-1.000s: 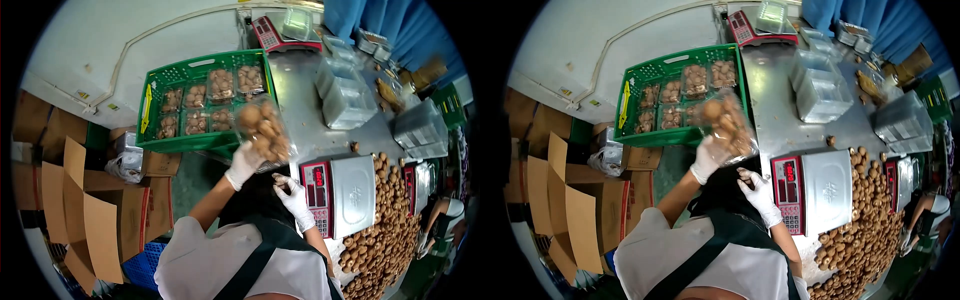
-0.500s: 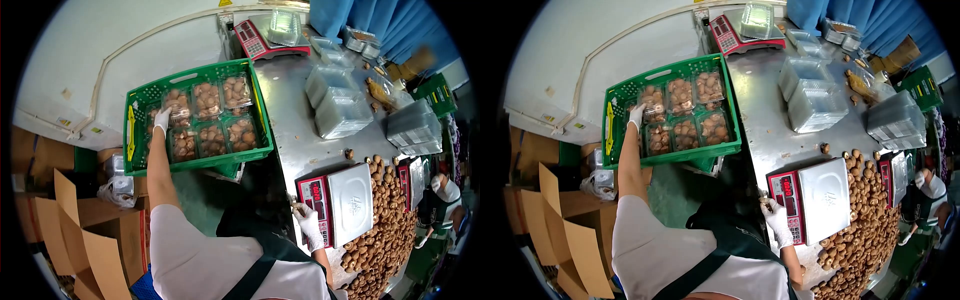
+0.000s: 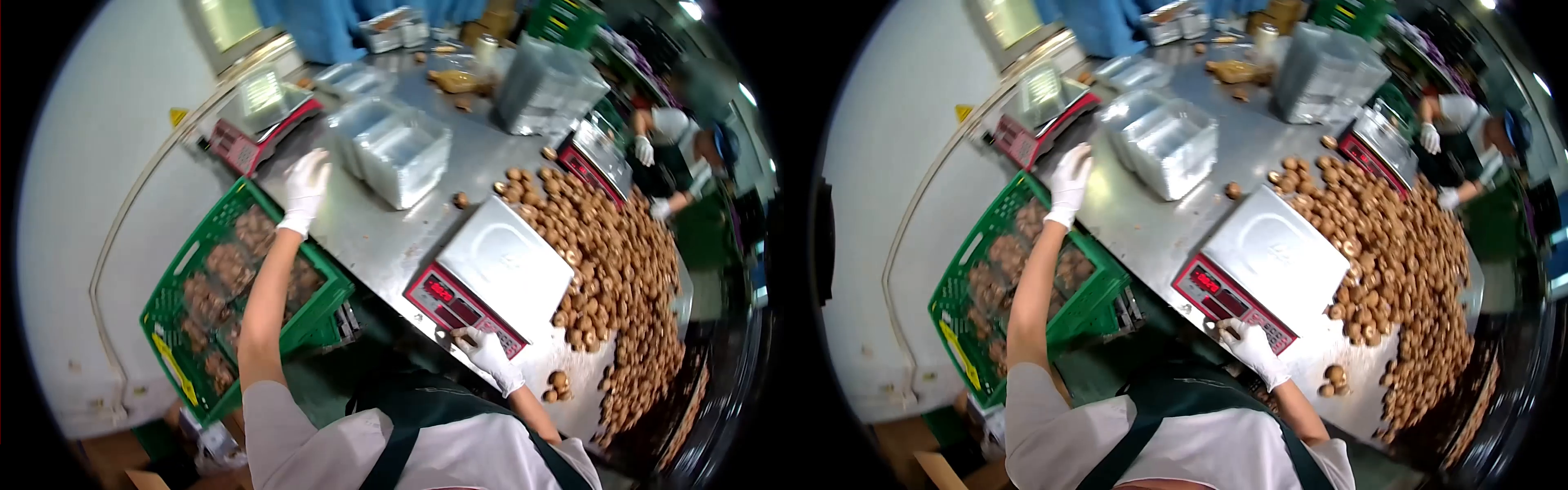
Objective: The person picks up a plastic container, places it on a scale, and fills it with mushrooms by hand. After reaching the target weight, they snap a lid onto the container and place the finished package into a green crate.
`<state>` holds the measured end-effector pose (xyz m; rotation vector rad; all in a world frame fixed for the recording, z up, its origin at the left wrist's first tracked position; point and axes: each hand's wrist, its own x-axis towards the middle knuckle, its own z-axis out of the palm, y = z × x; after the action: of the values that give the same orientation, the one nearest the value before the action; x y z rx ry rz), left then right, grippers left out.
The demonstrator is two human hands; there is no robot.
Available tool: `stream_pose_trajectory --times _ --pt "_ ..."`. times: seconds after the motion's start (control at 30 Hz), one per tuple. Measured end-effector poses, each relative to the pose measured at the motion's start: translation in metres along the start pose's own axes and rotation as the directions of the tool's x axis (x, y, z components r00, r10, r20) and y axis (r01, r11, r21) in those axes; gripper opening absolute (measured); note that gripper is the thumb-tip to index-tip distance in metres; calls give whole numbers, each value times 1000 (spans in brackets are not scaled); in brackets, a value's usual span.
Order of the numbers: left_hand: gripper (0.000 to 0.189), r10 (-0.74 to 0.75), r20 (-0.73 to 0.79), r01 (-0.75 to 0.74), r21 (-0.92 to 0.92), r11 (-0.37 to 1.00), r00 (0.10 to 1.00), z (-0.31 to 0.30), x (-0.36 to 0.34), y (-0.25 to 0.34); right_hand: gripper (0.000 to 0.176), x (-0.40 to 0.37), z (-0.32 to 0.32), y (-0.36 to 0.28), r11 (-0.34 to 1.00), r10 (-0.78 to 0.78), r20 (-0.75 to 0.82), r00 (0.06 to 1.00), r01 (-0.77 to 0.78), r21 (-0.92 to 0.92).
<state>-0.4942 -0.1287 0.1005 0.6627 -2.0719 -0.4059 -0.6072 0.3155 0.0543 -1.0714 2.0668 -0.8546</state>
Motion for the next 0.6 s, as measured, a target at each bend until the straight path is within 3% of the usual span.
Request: stream_pose_trajectory --times 0.07,0.13,0.17,0.2,0.23,0.27,0.3,0.33,0.37,0.4,0.43,0.47,0.53,0.57,0.6 --pt "27 102 133 -71 -217 973 986 46 20 61 21 -10 -4 2 999 35 -35 999 -35 15" --pt "36 231 280 -208 -111 972 932 86 31 94 19 -23 -15 -2 994 86 -67 994 -90 -60" --pt "47 215 374 -214 -46 976 902 119 34 81 19 -29 -16 5 996 58 -116 992 -64 -55" --pt "53 -56 623 41 39 998 780 117 46 103 19 -39 -18 14 997 40 -172 984 -50 -54" --pt "53 -93 572 -16 183 983 815 128 47 103 19 -49 -23 16 996 93 -210 973 -93 10" --pt "50 -95 565 5 158 987 820 143 52 84 21 -59 -22 25 993 113 -265 957 -115 9" --pt "44 -66 580 85 -6 996 812 146 58 71 22 -70 -27 26 978 209 -287 935 -206 41" --pt "36 -96 627 150 -33 988 773 148 67 61 23 -82 -32 26 952 305 -301 903 -294 83" --pt "32 -52 668 22 53 998 742 144 78 57 23 -94 -35 29 933 360 -319 877 -335 133" --pt "30 -130 706 137 48 989 696 153 89 30 24 -106 -39 33 912 408 -329 852 -368 180" --pt "25 -111 710 144 13 989 695 160 98 8 24 -114 -31 54 908 419 -358 835 -380 177" --pt "23 -149 758 347 -107 932 635 161 105 -4 24 -126 -40 53 892 451 -347 822 -400 211" --pt "23 -127 728 244 -57 968 674 164 111 -8 25 -145 -40 70 852 519 -354 778 -435 291" --pt "27 97 595 -114 -8 993 798 185 118 -48 23 -152 -32 88 874 486 -435 758 -433 220" --pt "32 -91 683 -127 263 956 725 188 130 -45 25 -161 -31 98 877 477 -465 746 -440 193"
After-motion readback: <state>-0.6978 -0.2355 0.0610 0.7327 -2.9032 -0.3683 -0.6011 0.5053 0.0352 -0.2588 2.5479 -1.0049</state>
